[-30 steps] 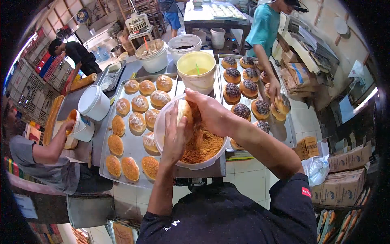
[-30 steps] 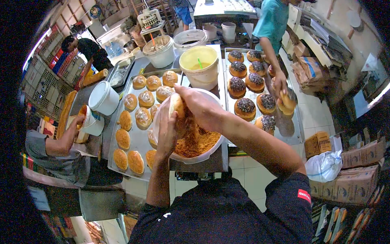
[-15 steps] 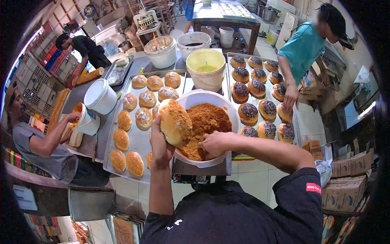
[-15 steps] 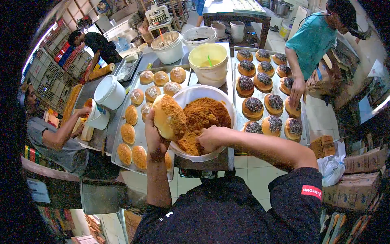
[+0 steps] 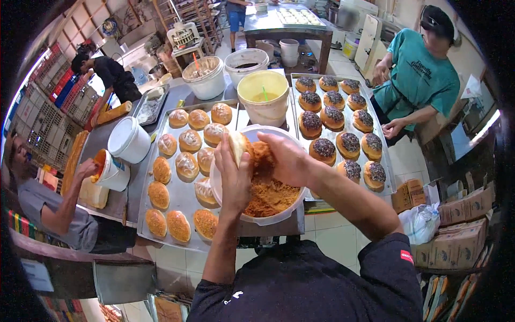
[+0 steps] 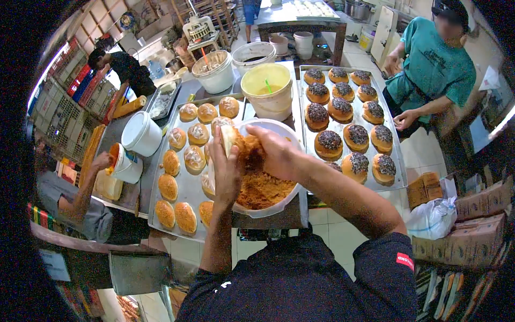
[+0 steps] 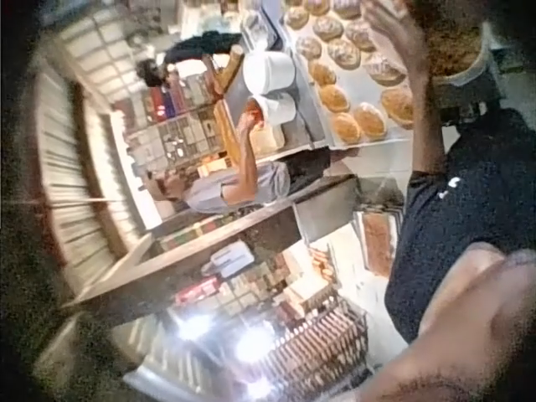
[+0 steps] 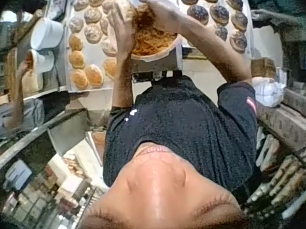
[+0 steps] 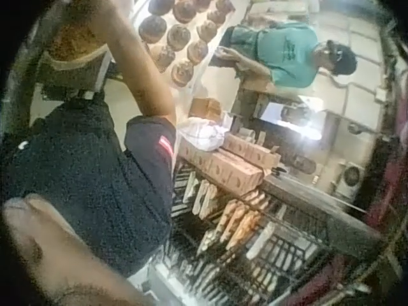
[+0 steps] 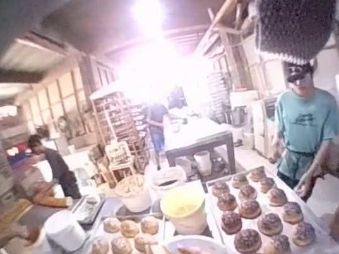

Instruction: Preparing bread rolls by spreading cream and coating them with meat floss.

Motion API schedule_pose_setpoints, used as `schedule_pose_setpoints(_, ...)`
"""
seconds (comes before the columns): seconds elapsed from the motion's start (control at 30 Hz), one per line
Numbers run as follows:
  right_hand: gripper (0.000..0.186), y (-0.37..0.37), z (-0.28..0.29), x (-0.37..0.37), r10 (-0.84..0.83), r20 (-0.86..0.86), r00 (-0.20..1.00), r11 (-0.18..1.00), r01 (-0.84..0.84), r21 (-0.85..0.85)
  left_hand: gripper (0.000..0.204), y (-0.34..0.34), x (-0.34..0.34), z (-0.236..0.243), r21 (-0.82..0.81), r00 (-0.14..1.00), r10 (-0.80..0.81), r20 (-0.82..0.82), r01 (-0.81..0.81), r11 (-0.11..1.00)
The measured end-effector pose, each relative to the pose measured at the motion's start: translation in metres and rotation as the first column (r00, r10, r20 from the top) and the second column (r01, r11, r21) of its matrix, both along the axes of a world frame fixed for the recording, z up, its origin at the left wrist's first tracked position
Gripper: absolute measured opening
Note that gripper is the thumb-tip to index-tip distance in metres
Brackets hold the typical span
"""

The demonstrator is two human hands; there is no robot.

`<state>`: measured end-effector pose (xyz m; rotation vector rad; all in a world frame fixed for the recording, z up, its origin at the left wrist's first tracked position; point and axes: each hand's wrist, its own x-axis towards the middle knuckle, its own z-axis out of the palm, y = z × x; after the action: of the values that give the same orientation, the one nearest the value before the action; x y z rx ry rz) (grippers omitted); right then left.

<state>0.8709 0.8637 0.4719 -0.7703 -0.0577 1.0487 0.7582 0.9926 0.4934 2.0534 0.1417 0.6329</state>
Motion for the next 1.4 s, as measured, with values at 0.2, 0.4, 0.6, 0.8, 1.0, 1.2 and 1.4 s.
schedule_pose_setpoints(0.2,0.050,-0.015,0.044,-0.025,0.443,0.572,0.690,0.817,-0.049,-0.574,0.053,0.019,0.003,-0.014,-0.571,0.994,0.079,0.079,-0.020,0.821)
schedule_pose_setpoints(0.4,0.036,0.005,-0.032,-0.043,0.848,0.364,-0.386,0.426,0.088,-0.900,0.055,0.036,-0.009,-0.004,-0.947,0.932,-0.177,0.315,0.320,-0.002)
schedule_pose_setpoints(0.6,0.032,0.009,-0.007,-0.029,0.858,0.510,-0.063,0.504,-0.090,-0.859,0.058,0.046,-0.014,-0.010,-0.922,0.901,-0.198,0.386,0.386,-0.039)
schedule_pose_setpoints(0.8,0.027,-0.013,0.040,-0.026,0.166,0.358,0.919,0.909,-0.002,-0.416,0.055,0.037,-0.012,-0.011,-0.938,0.939,-0.135,0.316,0.331,0.103)
schedule_pose_setpoints(1.0,0.054,0.009,0.061,-0.053,0.001,0.316,0.949,0.999,-0.012,0.031,0.053,0.022,-0.005,-0.013,-0.947,0.968,-0.153,0.199,0.230,0.223)
schedule_pose_setpoints(1.2,0.039,-0.019,0.029,-0.037,0.337,0.848,0.410,0.737,0.446,-0.509,0.054,0.045,-0.015,-0.012,-0.942,0.938,-0.163,0.305,0.322,0.095)
schedule_pose_setpoints(1.4,0.016,-0.018,0.000,-0.058,0.410,0.912,0.016,0.752,0.561,-0.348,0.050,0.100,-0.049,-0.021,-0.947,0.947,0.018,0.321,0.320,0.032)
